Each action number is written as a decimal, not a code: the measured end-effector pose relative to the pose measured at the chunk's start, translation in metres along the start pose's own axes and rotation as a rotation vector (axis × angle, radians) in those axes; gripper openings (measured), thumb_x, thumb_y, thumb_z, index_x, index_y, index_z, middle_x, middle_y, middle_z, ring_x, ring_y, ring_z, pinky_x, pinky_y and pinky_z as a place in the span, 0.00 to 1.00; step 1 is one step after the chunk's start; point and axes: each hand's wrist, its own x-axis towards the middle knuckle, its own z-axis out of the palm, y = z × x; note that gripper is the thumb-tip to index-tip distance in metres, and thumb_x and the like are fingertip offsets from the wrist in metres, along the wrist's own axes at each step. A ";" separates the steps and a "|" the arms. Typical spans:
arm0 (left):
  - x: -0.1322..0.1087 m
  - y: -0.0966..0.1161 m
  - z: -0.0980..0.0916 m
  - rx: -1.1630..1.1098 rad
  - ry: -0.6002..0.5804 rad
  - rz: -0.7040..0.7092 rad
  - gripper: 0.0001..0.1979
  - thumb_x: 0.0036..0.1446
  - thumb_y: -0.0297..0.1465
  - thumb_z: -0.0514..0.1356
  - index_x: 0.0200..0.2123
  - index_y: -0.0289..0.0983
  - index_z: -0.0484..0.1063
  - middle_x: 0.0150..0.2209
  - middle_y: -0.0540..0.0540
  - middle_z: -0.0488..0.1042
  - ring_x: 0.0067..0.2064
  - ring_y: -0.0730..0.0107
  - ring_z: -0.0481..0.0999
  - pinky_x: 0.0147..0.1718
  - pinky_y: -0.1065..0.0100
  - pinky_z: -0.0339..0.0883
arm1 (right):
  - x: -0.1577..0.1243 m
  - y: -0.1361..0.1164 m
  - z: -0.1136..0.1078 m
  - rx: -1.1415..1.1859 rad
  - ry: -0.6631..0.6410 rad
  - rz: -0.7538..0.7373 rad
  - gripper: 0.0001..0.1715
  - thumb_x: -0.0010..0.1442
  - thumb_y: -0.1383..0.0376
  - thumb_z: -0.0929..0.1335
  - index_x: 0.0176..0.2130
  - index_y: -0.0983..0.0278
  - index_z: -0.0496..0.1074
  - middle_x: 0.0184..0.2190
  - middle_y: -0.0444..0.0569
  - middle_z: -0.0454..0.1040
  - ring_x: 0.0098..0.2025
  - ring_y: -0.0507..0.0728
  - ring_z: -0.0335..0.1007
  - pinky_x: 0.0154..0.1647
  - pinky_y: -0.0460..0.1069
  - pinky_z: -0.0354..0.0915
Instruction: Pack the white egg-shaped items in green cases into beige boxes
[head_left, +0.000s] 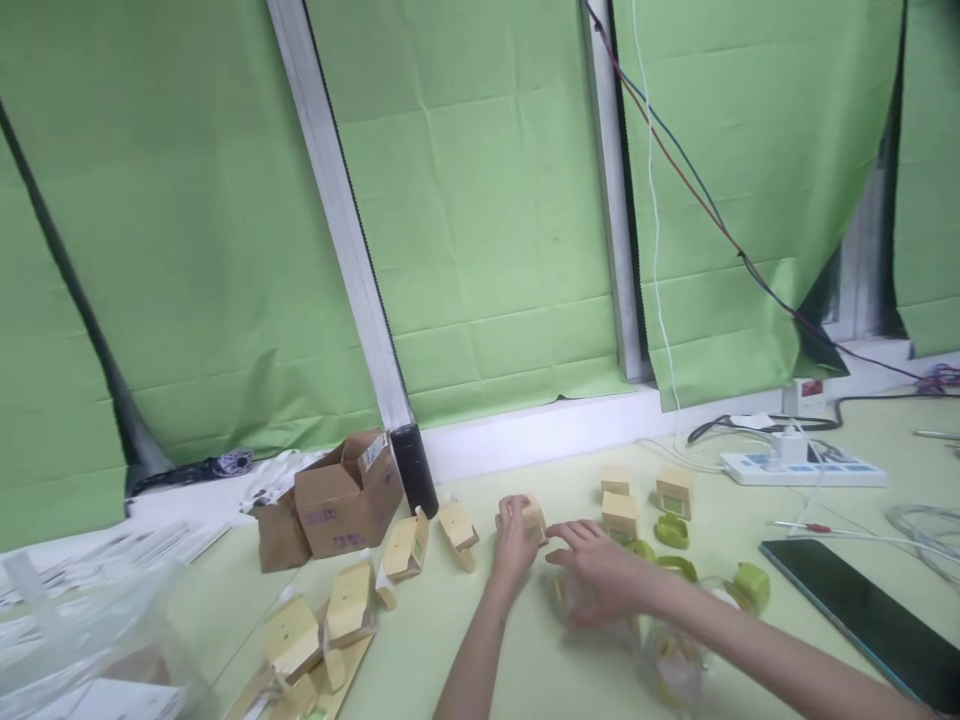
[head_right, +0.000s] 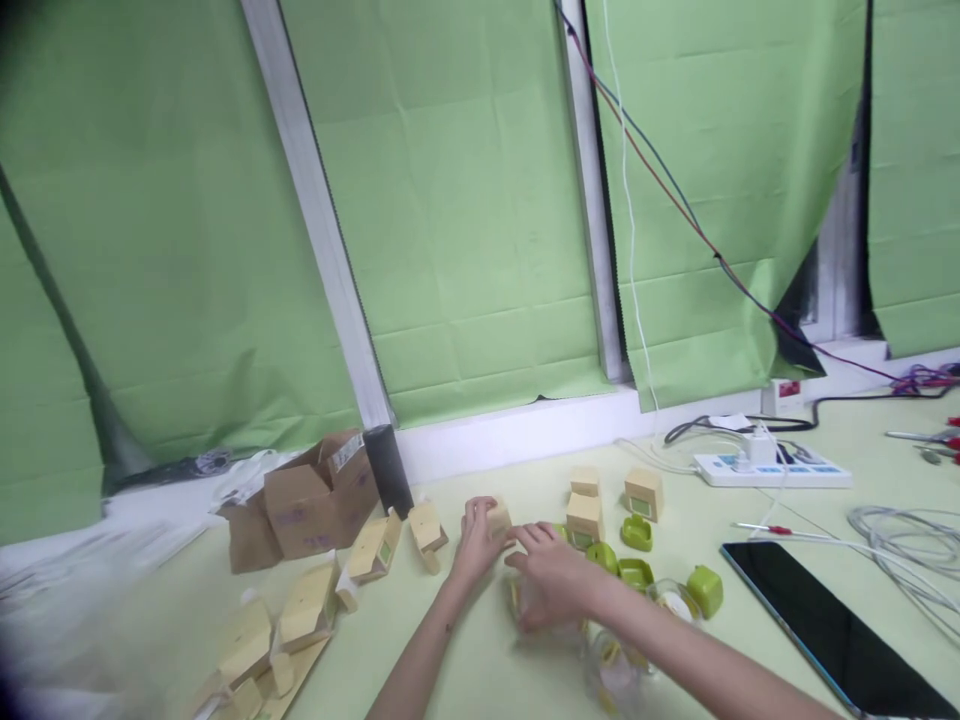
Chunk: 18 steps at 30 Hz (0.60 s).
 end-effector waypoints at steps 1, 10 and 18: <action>-0.002 0.000 0.002 0.011 -0.003 0.044 0.18 0.52 0.30 0.60 0.47 0.38 0.65 0.52 0.43 0.64 0.51 0.61 0.66 0.49 0.58 0.61 | -0.003 -0.002 0.007 0.016 0.018 0.019 0.28 0.39 0.65 0.73 0.43 0.65 0.72 0.56 0.58 0.61 0.58 0.72 0.50 0.57 0.65 0.44; -0.030 -0.030 -0.047 0.246 0.189 -0.014 0.18 0.59 0.36 0.48 0.52 0.38 0.57 0.56 0.38 0.58 0.60 0.59 0.54 0.58 0.58 0.46 | -0.022 -0.030 0.017 0.573 0.123 0.175 0.17 0.55 0.54 0.65 0.41 0.62 0.67 0.38 0.50 0.73 0.42 0.59 0.69 0.47 0.57 0.61; 0.001 -0.045 -0.067 0.498 0.114 -0.303 0.27 0.57 0.42 0.52 0.55 0.31 0.57 0.59 0.28 0.54 0.60 0.39 0.54 0.52 0.43 0.50 | -0.058 -0.055 0.026 2.317 0.006 0.479 0.25 0.56 0.47 0.64 0.33 0.67 0.69 0.31 0.50 0.75 0.33 0.49 0.73 0.31 0.38 0.67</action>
